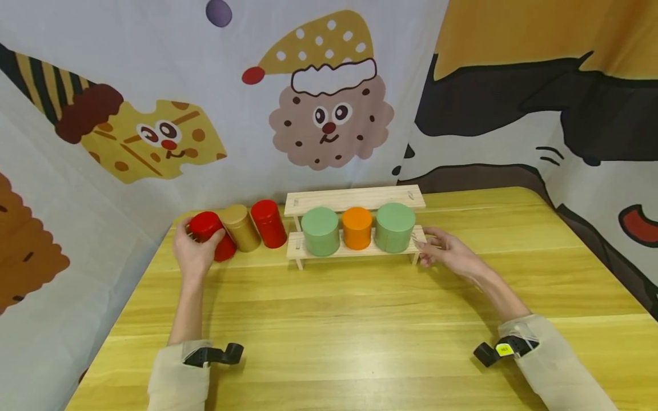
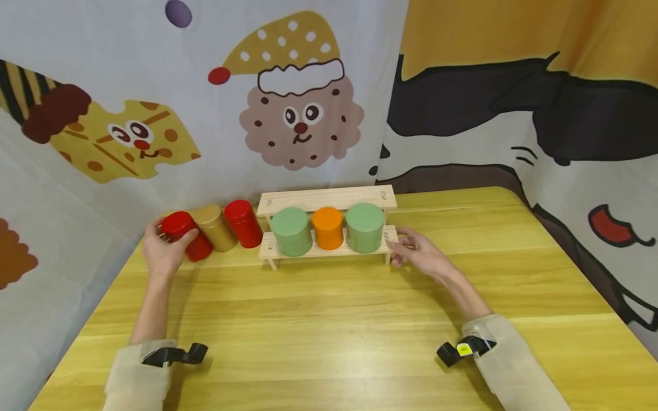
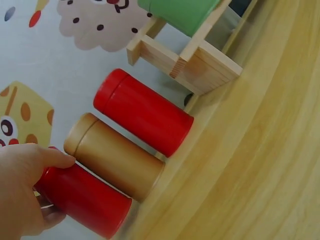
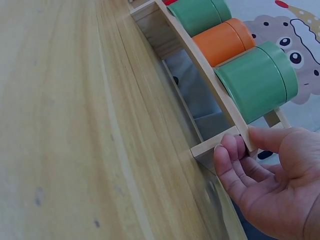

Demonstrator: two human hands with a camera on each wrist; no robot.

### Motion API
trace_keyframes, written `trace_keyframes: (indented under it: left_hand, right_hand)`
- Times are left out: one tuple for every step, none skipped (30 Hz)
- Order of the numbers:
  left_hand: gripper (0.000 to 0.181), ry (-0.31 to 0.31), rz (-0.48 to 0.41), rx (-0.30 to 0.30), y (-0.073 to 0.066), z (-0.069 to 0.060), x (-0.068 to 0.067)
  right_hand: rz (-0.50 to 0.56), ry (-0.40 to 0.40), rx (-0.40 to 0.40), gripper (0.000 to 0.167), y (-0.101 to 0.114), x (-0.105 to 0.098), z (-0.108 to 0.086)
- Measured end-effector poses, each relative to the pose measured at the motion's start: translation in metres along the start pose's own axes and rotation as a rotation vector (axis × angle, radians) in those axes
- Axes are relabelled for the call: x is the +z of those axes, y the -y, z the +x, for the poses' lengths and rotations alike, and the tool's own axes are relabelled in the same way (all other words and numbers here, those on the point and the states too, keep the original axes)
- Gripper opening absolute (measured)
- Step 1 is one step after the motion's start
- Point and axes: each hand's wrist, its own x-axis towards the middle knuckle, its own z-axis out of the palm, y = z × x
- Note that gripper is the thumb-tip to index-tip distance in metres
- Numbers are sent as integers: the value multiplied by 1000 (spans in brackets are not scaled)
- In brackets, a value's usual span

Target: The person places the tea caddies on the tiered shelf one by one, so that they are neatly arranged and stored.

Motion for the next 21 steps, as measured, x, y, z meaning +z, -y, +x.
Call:
trace_keyframes:
  left_hand:
    - [72, -6, -9, 1, -1, -1, -1]
    - [73, -9, -19, -3, -3, -2, -2]
    - [74, -12, -31, -6, -5, -2, -3]
    - [74, -16, -44, -9, -8, -3, -4]
    - [75, -18, -56, -11, -10, -5, -6]
    - [76, -19, -67, -13, -13, -6, -7]
    - [76, -19, -76, -14, -16, -7, -8]
    - [76, -20, -84, -13, -19, -8, -9]
    - [75, -25, -90, -6, -22, -9, -10]
    - [75, -27, -92, -2, -24, -10, -11]
    - [74, -28, -93, 5, -27, -11, -11]
    - [74, -29, -91, 11, -29, -12, -12]
    - [73, -30, -87, 18, -31, -12, -12]
    - [73, -31, -81, 25, -33, -13, -12]
    - [73, -33, -75, 32, -35, -14, -13]
    - [73, -35, -72, 39, -36, -15, -13]
    - [73, -37, -70, 45, -38, -15, -13]
    - [73, -40, -68, 52, -40, -16, -14]
    - [73, -44, -68, 59, -42, -17, -14]
    - [73, -48, -70, 65, -44, -18, -14]
    - [73, -53, -72, 72, -46, -19, -14]
  right_hand:
    - [1, 0, 2, 71, 0, 0, 0]
    - [0, -1, 3, 71, 0, 0, 0]
    - [0, -2, 5, 72, 0, 0, 0]
    - [0, -2, 5, 72, 0, 0, 0]
    - [-1, -2, 4, 71, -1, 0, 0]
    - [-1, -3, 3, 71, -1, 0, 0]
    - [-1, -3, 2, 71, -1, 0, 0]
    - [2, -2, 0, 70, -1, 0, 0]
    - [4, -2, 0, 70, -1, 0, 0]
    - [5, -1, -3, 70, -1, 0, 0]
    - [6, -1, -4, 70, -1, 0, 0]
    - [6, -1, -4, 69, -1, 0, -1]
    - [7, 0, -5, 69, -1, 0, 0]
    - [7, 0, -5, 69, -1, 0, 0]
    - [5, -1, -4, 70, -1, 0, 0]
    - [4, -1, -5, 70, -1, 0, 0]
    - [3, -1, -5, 70, -1, 1, 0]
    - [3, -1, -5, 70, -1, 1, 0]
    - [4, 0, -5, 70, -1, 1, 0]
    - [4, 0, -5, 70, -1, 1, 0]
    - [5, 0, -5, 70, -1, 1, 0]
